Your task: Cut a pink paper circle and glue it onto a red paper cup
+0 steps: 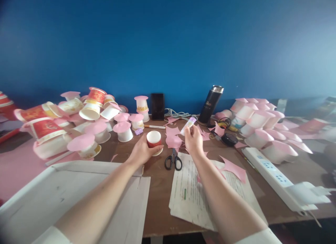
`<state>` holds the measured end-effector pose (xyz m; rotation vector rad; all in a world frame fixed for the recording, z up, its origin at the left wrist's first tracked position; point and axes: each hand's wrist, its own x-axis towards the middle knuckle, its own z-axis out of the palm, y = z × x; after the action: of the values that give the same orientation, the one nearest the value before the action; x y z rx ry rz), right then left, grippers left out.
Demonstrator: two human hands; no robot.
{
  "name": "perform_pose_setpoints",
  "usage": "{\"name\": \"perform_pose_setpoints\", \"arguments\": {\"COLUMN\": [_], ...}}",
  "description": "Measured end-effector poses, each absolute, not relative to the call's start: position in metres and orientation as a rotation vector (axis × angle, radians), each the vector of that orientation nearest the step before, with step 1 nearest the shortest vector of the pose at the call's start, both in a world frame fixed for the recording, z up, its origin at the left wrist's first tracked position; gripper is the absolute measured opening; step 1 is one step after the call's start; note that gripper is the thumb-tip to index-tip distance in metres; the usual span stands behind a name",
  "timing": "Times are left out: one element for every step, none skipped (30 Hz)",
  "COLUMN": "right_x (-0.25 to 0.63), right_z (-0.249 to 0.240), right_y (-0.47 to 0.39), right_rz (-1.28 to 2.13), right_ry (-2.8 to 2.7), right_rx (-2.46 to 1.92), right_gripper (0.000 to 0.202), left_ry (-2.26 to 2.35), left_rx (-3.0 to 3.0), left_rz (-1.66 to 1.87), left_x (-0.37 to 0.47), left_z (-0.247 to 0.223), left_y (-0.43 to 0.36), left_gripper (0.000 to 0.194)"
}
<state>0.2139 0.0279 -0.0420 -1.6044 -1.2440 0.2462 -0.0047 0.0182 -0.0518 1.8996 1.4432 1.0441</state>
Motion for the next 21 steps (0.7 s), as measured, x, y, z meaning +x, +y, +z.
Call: {"name": "perform_pose_setpoints", "arguments": {"right_x": [0.214,0.214,0.214,0.215,0.217,0.219,0.221,0.223,0.224,0.225,0.225,0.224,0.222,0.22,0.217,0.215,0.212,0.21,0.209,0.208,0.207], "right_z": [-0.044,-0.045,-0.047,-0.048,-0.048,-0.049,-0.049,-0.049,-0.049,-0.048,-0.048,-0.048,-0.049,-0.049,-0.05,-0.05,-0.05,-0.05,-0.051,-0.051,-0.05], "right_y": [0.028,0.028,0.029,0.03,0.031,0.032,0.033,0.034,0.034,0.034,0.034,0.033,0.033,0.032,0.031,0.03,0.029,0.029,0.028,0.027,0.027], "right_rz": [0.233,0.221,0.213,0.211,0.222,0.252,0.307,0.376,0.448,0.512,0.562,0.594,0.626,0.672,0.74,0.817,0.889,0.946,0.98,0.989,0.988], "right_ry": [-1.3,-1.344,-1.368,-1.376,-1.373,-1.361,-1.337,-1.306,-1.274,-1.246,-1.223,-1.212,-1.202,-1.183,-1.145,-1.091,-1.03,-0.967,-0.914,-0.882,-0.861], "right_rx": [-1.633,-1.654,-1.674,-1.699,-1.728,-1.754,-1.768,-1.767,-1.752,-1.729,-1.706,-1.692,-1.675,-1.644,-1.594,-1.531,-1.463,-1.401,-1.356,-1.332,-1.317], "right_gripper": [0.038,0.039,0.04,0.04,0.039,0.037,0.035,0.033,0.032,0.033,0.034,0.035,0.035,0.035,0.033,0.031,0.03,0.029,0.028,0.028,0.028], "left_ry": [1.46,1.478,1.496,1.514,1.527,1.535,1.539,1.539,1.54,1.541,1.541,1.541,1.541,1.536,1.52,1.492,1.452,1.407,1.364,1.326,1.304], "left_rx": [1.896,1.89,1.885,1.882,1.882,1.885,1.889,1.893,1.894,1.893,1.891,1.886,1.88,1.875,1.871,1.871,1.874,1.873,1.865,1.85,1.826], "left_rz": [1.067,1.084,1.096,1.105,1.109,1.112,1.12,1.13,1.142,1.153,1.162,1.165,1.163,1.16,1.156,1.151,1.147,1.146,1.152,1.168,1.204], "left_x": [-0.006,-0.007,-0.007,-0.008,-0.008,-0.009,-0.008,-0.008,-0.008,-0.008,-0.008,-0.008,-0.008,-0.007,-0.007,-0.007,-0.007,-0.007,-0.007,-0.008,-0.01], "left_z": [-0.053,-0.055,-0.056,-0.057,-0.058,-0.059,-0.06,-0.061,-0.062,-0.063,-0.064,-0.065,-0.066,-0.066,-0.066,-0.065,-0.063,-0.061,-0.058,-0.055,-0.051], "left_y": [0.02,0.022,0.023,0.024,0.025,0.026,0.026,0.027,0.028,0.028,0.029,0.029,0.029,0.029,0.029,0.028,0.027,0.025,0.024,0.023,0.023], "left_gripper": [0.054,0.055,0.056,0.057,0.059,0.061,0.064,0.068,0.072,0.076,0.079,0.082,0.085,0.087,0.09,0.094,0.097,0.099,0.099,0.095,0.088]}}
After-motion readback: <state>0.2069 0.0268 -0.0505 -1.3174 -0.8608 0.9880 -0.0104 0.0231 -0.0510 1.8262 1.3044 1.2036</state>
